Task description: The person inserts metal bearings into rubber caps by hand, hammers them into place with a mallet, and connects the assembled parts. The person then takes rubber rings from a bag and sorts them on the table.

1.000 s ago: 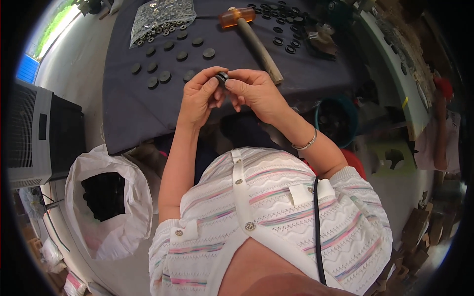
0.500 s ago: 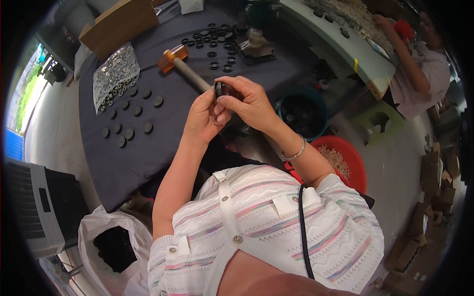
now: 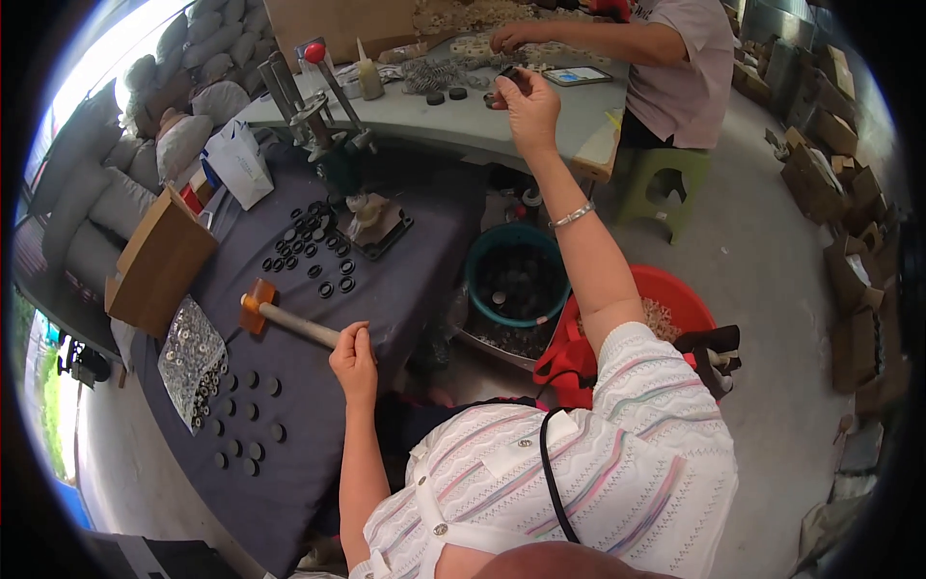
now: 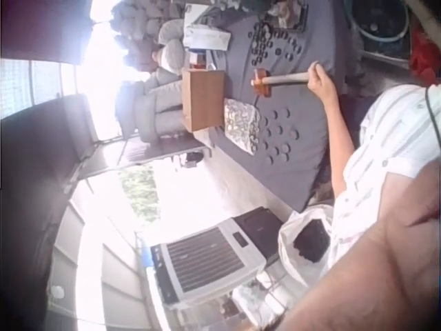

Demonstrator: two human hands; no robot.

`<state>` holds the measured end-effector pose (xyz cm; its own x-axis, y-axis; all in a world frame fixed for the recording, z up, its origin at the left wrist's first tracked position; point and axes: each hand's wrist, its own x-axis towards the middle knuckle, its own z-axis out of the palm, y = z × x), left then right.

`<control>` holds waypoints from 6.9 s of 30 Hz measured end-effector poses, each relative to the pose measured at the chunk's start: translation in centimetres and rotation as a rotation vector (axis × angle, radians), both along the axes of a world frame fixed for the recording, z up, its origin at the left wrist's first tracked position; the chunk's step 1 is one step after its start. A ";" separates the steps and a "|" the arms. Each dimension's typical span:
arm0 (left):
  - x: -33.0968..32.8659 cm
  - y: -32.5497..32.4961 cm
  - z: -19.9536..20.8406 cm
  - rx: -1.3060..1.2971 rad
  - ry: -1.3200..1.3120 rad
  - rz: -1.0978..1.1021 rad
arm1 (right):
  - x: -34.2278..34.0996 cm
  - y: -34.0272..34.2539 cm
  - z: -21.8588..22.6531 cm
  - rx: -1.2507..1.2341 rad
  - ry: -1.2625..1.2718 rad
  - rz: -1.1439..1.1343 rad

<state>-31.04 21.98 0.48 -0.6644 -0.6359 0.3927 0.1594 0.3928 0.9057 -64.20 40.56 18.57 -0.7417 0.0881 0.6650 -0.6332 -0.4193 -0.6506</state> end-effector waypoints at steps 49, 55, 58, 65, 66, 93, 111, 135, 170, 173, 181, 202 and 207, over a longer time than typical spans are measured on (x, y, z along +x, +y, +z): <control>6.5 1.4 -0.2 -0.690 -0.050 0.051 | 10.9 -9.5 -7.6 0.488 0.148 0.236; 14.3 1.0 -0.1 -0.607 -0.055 0.397 | 24.7 -16.9 -11.5 0.854 0.467 0.791; 18.1 -0.3 -0.7 -0.415 -0.086 0.617 | 28.7 -20.9 -12.3 1.064 0.598 0.871; 21.3 -4.8 -1.0 -0.402 -0.249 0.868 | 33.2 -28.0 -15.9 1.312 0.820 0.761; 21.3 -5.3 -1.2 -0.409 -0.330 0.882 | 33.3 -28.2 -16.3 1.305 0.799 0.768; 21.1 -7.1 -0.7 0.035 -0.137 0.729 | 33.4 -25.4 -16.9 0.782 -0.263 1.636; 28.5 -10.5 1.3 0.130 -0.423 0.991 | 39.5 -33.2 -16.3 1.310 0.829 0.687; 27.2 -7.8 0.4 0.746 0.698 0.157 | 37.5 -26.5 -15.3 0.569 -0.486 1.971; 26.4 -10.4 1.2 0.748 0.283 0.455 | 36.1 -30.3 -15.3 0.778 -0.220 1.794; 26.9 -9.7 0.8 0.795 0.551 0.280 | 37.2 -29.8 -15.1 0.729 -0.274 1.856; 28.5 -8.0 0.6 0.765 0.688 0.296 | 40.4 -29.0 -14.7 0.680 -0.577 2.109; 51.0 -19.7 0.5 0.905 0.888 1.446 | 71.8 -42.2 -11.2 1.264 -0.374 2.002; 51.8 -21.9 -1.2 0.791 0.380 1.656 | 72.2 -47.5 -16.0 0.978 0.187 1.770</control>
